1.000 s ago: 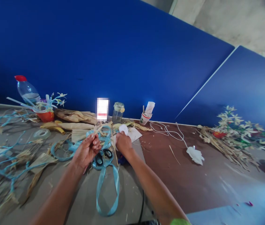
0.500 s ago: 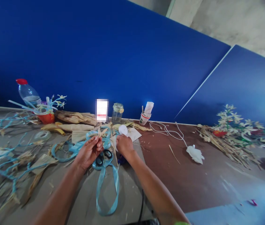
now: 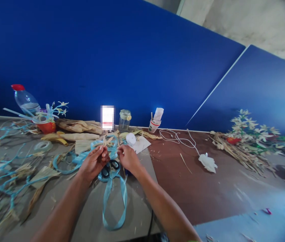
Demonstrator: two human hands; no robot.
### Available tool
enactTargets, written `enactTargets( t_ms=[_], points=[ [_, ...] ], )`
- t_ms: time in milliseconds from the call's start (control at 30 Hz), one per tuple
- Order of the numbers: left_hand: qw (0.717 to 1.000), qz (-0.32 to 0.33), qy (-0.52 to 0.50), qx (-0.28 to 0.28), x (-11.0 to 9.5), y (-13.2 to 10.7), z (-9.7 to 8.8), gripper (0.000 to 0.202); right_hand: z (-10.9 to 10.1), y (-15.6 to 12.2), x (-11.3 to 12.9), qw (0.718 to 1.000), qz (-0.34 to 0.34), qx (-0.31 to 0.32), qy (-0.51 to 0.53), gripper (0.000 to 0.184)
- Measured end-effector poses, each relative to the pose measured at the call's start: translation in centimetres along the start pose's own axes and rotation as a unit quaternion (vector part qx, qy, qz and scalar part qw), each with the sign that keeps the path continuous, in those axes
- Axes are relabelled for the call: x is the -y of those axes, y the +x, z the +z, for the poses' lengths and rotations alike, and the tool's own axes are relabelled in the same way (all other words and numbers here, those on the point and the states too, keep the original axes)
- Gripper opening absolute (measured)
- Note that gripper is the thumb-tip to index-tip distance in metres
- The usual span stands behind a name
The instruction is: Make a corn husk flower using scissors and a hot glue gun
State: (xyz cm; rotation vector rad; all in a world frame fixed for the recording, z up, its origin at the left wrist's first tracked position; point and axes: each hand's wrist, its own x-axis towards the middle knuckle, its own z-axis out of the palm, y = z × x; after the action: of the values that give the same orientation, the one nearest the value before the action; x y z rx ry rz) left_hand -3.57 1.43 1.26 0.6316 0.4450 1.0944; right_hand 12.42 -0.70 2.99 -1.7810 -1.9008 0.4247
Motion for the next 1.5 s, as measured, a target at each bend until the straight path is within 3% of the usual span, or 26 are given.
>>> enactTargets(
  t_ms=[133, 300, 467, 767, 1000, 1200, 1500],
  points=[
    [1.000, 0.007, 0.003, -0.013, 0.0, 0.4, -0.7, 0.011, 1.0, -1.2, 1.3, 0.991, -0.039, 0.087, 0.099, 0.014],
    [0.999, 0.028, 0.007, -0.029, 0.1, 0.8, -1.1, 0.010, 1.6, -2.1, 2.2, 0.986, -0.071, 0.099, 0.115, 0.017],
    [0.997, 0.033, 0.047, -0.058, 0.3, 0.8, -1.0, 0.011, 1.4, -2.1, 2.8, 0.976, -0.061, 0.119, 0.173, 0.021],
    [0.985, 0.032, 0.140, -0.100, 0.7, 0.0, 0.4, 0.021, 3.8, -2.2, 2.3, 0.948, -0.023, 0.077, 0.307, 0.024],
    [0.980, 0.040, 0.159, -0.114, 0.7, -0.4, 1.8, 0.026, 4.2, -2.2, 2.0, 0.924, 0.014, 0.062, 0.378, 0.021],
    [0.984, 0.050, 0.123, -0.119, 0.8, -0.2, 1.4, 0.027, 4.0, -2.1, 1.9, 0.902, 0.044, 0.053, 0.427, 0.023],
    [0.981, 0.080, 0.132, -0.120, 1.2, 0.4, 0.2, 0.022, 4.7, -2.3, 1.9, 0.895, 0.049, 0.046, 0.441, 0.020]
  ],
)
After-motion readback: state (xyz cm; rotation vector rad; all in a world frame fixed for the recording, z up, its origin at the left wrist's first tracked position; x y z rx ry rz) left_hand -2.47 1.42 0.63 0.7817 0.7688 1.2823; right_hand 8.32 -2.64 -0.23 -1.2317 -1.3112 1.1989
